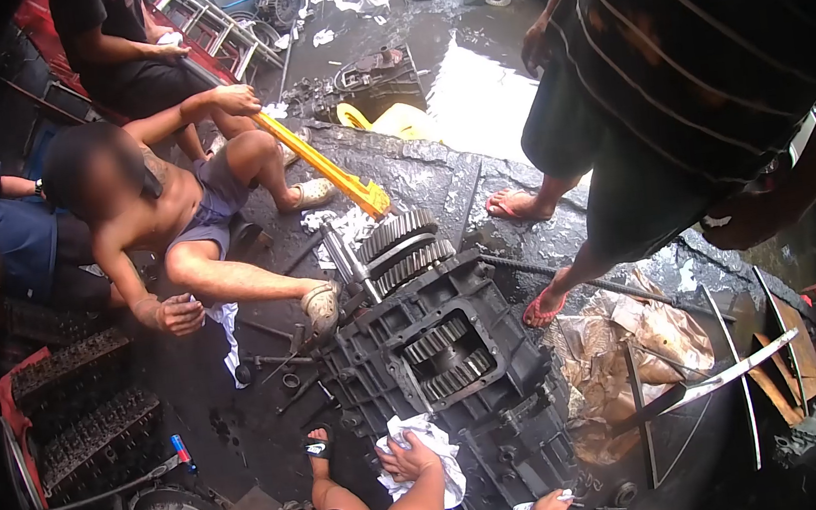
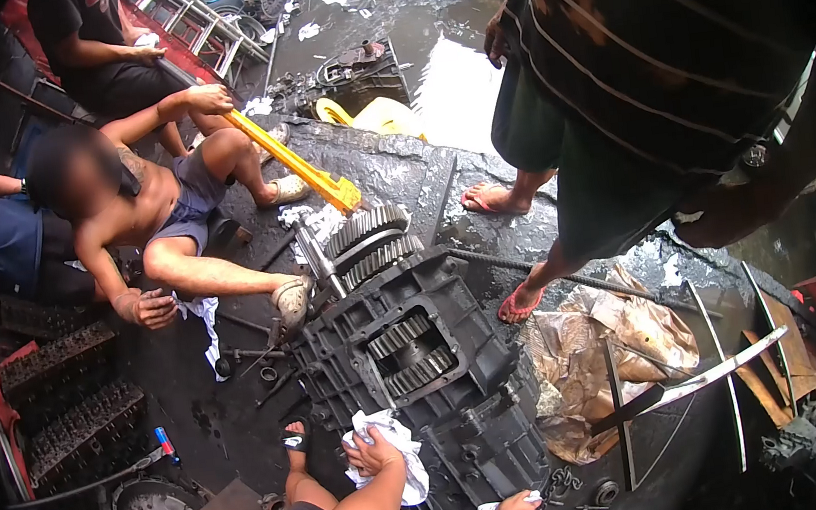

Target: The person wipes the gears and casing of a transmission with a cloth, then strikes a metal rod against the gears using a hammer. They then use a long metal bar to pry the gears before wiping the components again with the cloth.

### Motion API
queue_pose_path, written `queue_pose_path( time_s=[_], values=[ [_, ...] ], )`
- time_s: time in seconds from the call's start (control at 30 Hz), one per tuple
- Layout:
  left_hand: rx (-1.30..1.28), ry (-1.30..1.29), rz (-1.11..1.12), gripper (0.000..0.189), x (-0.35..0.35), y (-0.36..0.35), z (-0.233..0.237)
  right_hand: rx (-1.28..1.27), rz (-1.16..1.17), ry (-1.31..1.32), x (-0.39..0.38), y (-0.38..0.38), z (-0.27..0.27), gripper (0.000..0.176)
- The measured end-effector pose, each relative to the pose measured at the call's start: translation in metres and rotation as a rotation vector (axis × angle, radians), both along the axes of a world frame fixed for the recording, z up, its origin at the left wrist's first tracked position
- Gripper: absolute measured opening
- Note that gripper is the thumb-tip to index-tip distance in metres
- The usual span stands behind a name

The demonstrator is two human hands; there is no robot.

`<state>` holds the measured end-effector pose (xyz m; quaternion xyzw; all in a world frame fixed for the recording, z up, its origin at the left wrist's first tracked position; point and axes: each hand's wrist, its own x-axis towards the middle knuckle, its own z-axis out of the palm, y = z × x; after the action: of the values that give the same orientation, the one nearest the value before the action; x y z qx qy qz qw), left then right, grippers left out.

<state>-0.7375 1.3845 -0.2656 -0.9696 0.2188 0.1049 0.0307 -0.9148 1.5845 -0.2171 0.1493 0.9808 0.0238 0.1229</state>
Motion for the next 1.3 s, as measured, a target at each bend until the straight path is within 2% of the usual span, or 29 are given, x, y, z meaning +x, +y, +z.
queue_pose_path(
  time_s=[0.97,1.3],
  values=[
    [0.017,0.018,0.013,0.056,-0.003,-0.004,0.006,-0.017,0.001,-0.003,-0.003,0.007,-0.008,0.044],
    [0.027,0.007,0.002,0.057,-0.001,-0.001,0.001,-0.012,0.026,-0.030,-0.001,-0.007,0.009,0.046]
  ],
)
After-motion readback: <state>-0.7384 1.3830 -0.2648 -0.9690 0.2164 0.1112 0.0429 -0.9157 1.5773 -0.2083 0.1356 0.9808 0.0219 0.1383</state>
